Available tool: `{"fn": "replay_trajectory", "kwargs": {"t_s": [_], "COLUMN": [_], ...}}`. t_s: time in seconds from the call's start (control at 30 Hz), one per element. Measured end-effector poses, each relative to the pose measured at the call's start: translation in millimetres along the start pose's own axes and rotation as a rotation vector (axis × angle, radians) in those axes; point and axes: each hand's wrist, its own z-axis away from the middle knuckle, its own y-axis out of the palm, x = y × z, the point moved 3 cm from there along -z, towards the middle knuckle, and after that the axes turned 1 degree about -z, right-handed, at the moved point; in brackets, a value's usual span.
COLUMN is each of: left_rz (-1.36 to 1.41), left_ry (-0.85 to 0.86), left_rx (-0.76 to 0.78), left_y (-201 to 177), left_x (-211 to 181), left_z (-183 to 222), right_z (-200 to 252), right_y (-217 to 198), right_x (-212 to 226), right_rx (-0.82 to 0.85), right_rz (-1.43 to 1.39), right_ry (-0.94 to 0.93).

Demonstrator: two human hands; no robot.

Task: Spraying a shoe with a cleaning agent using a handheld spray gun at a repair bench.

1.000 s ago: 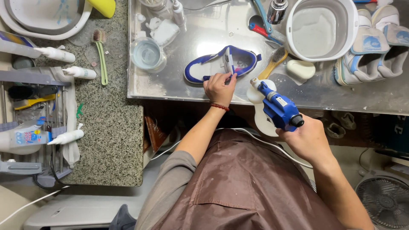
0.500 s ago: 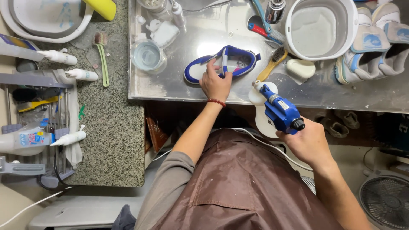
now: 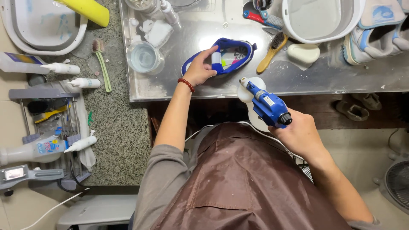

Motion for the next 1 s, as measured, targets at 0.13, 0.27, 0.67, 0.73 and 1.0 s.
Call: {"fn": "replay_trajectory", "kwargs": {"t_s": [0.13,0.27,0.67,0.73,1.0], "left_rz": [-0.055,-0.019,-0.111,-0.112,-0.111], "left_ry": [-0.019,-0.081,0.231,0.247,0.287], "left_rx": [-0.019,-0.06,-0.196,-0.202,-0.214], "left_y": [-0.8,-2.7,12.5,16.3,22.6], "left_x": [-7.3,-6.5,6.5,10.0,10.2], "left_z": [2.0,-2.1,21.3,26.9,34.9], "right_z": [-1.0,-3.0,23.5,28.5,33.7], "right_y": [0.9,3.6,-11.3,-11.8,-6.5], "right_x": [0.7,-1.0,-2.1,0.2,6.4], "right_rx": [0.008,0.003,-0.04,-0.046,-0.027], "right_rz": [-0.002,0.047,0.095,0.109,0.111], "right_ry": [-0.022,-0.022,-0.141,-0.192,-0.094]}}
